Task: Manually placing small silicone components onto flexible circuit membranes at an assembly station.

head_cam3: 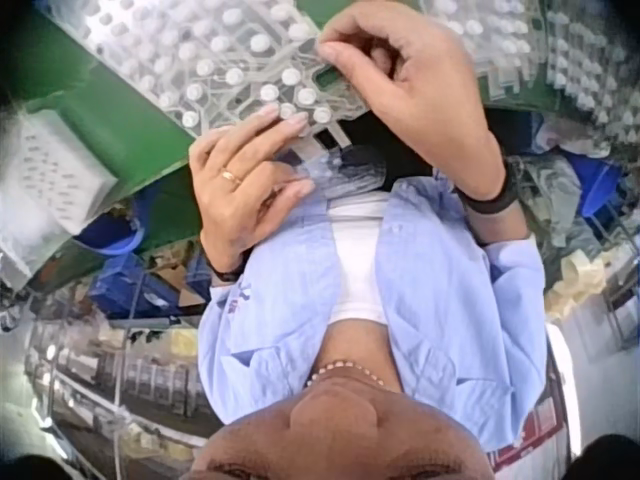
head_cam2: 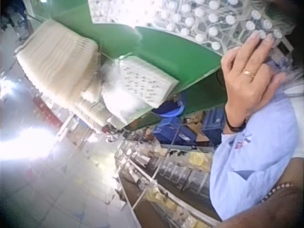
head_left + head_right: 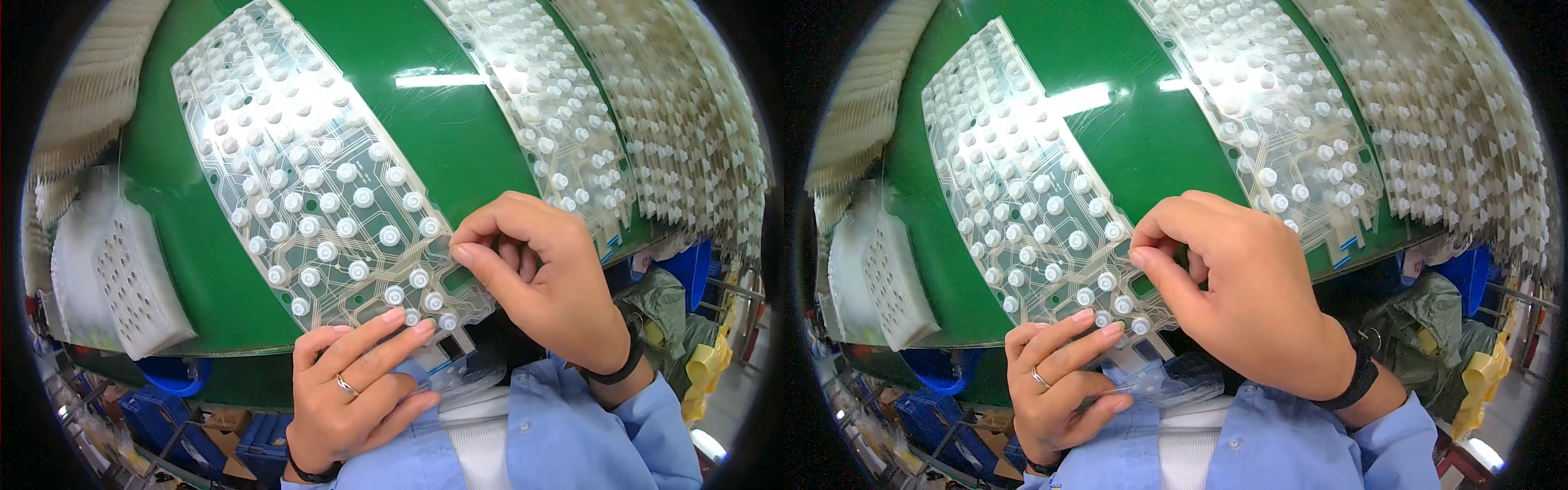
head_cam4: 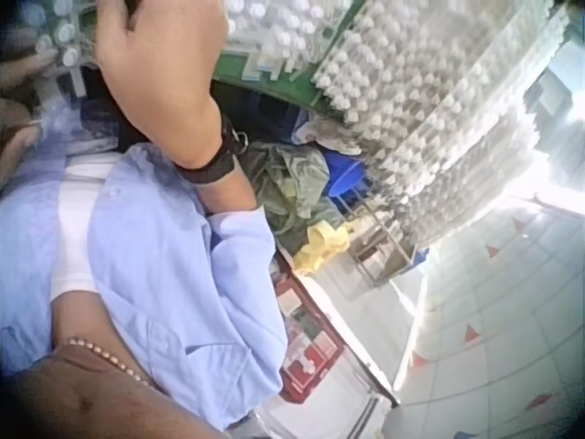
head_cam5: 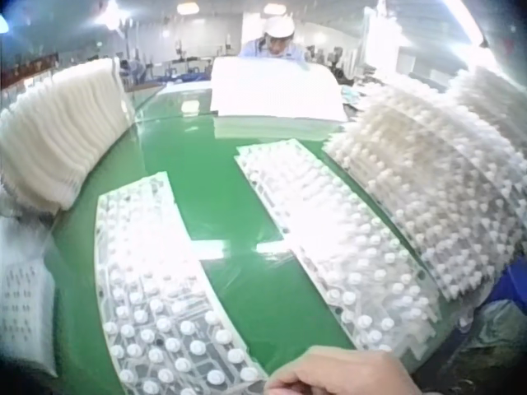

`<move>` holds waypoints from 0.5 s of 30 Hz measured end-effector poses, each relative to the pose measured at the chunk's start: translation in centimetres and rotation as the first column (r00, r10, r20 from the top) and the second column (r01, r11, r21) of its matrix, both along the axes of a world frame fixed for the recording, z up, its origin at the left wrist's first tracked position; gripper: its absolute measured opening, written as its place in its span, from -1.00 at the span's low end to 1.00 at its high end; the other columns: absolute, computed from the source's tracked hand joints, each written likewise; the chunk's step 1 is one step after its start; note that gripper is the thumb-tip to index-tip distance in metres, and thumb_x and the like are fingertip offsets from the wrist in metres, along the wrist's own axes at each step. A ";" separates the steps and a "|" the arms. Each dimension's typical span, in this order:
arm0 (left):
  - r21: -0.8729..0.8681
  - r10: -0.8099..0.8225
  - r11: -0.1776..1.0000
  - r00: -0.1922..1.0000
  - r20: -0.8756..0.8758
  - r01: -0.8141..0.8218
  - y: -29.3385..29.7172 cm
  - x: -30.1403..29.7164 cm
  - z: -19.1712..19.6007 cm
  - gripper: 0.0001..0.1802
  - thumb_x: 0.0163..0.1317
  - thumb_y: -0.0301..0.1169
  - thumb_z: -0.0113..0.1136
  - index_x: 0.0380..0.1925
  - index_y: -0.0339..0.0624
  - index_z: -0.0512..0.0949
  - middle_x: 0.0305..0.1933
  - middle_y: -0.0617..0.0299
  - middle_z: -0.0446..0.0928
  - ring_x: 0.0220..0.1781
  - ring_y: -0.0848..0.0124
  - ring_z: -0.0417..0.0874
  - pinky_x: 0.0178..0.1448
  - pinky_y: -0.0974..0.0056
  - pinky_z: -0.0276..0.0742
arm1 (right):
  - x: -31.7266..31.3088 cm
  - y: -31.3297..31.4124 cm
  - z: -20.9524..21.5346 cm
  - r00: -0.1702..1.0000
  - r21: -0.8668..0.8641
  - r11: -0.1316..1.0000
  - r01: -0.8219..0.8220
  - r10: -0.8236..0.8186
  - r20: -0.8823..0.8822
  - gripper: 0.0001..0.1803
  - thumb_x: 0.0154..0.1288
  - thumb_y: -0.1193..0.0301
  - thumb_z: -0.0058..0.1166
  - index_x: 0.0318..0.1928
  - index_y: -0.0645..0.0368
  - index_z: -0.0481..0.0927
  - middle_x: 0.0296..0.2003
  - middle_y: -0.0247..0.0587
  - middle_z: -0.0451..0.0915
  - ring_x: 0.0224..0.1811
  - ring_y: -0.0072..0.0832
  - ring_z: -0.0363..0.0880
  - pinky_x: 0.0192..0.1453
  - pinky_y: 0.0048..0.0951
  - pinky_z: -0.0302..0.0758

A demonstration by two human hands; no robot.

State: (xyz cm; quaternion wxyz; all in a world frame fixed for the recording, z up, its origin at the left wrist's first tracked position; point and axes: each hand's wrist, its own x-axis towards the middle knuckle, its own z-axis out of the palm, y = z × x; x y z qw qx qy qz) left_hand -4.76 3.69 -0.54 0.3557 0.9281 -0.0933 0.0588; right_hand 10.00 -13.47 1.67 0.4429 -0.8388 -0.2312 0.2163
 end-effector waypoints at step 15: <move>-0.016 -0.012 1.000 1.000 0.010 0.012 0.3 0.1 -0.4 -0.69 0.04 -0.07 0.39 -0.66 0.06 0.53 0.03 0.30 0.69 0.18 0.29 0.60 0.12 0.20 0.28 | 0.0 0.3 0.2 0.999 -0.052 0.999 0.004 -0.001 0.042 -0.98 0.22 0.58 0.20 -0.32 0.25 0.64 -0.44 -0.41 0.50 -0.56 -0.78 0.27 -0.51 -0.66 0.15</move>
